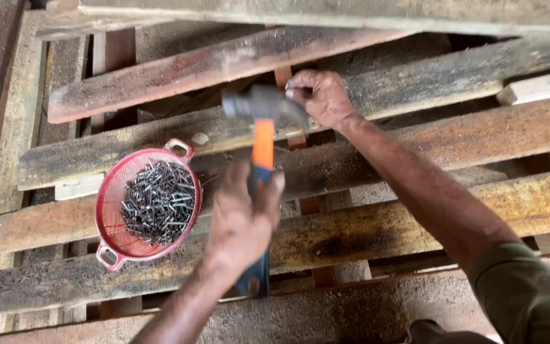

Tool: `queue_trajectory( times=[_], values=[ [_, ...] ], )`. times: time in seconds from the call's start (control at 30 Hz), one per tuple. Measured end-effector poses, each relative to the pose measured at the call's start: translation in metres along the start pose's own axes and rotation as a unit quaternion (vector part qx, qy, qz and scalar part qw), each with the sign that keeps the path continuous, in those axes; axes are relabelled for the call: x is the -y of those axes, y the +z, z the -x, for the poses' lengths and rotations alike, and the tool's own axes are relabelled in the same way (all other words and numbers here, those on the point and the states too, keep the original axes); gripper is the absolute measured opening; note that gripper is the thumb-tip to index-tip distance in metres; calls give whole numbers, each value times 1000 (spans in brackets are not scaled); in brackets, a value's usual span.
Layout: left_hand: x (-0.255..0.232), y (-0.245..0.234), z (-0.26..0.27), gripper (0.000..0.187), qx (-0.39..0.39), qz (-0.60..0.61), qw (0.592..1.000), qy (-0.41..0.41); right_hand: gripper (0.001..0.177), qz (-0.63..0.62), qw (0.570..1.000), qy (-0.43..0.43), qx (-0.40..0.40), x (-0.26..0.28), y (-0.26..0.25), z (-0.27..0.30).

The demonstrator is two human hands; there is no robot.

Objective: The person assembles wooden pallets by positioning planks and using a hammer to drive nails into the wood. They repeatedly pick up nails from a red colander and secure the wooden pieces together in a workshop setting.

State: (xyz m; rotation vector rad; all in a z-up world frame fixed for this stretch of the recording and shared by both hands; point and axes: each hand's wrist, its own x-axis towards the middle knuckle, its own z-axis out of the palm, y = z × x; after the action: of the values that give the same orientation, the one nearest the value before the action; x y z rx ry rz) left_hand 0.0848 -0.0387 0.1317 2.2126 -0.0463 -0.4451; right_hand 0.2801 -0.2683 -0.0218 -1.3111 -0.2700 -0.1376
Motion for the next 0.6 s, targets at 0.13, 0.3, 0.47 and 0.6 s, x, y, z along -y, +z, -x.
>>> queue_trajectory(
  times=[0.13, 0.3, 0.47, 0.6],
  values=[
    [-48, -14, -25, 39, -50, 67, 996, 36, 7, -26, 999, 34, -1, -3, -6, -5],
    [-5, 2, -63, 38, -52, -8, 999, -5, 9, 327, 945, -11, -14, 2, 7, 2],
    [-5, -7, -71, 27, -38, 160, 986, -14, 10, 343, 939, 2, -8, 11, 7, 8],
    [-28, -17, -58, 24, -43, 192, 975, 103, 9, 349, 937, 8, -11, 17, 5, 12]
  ],
)
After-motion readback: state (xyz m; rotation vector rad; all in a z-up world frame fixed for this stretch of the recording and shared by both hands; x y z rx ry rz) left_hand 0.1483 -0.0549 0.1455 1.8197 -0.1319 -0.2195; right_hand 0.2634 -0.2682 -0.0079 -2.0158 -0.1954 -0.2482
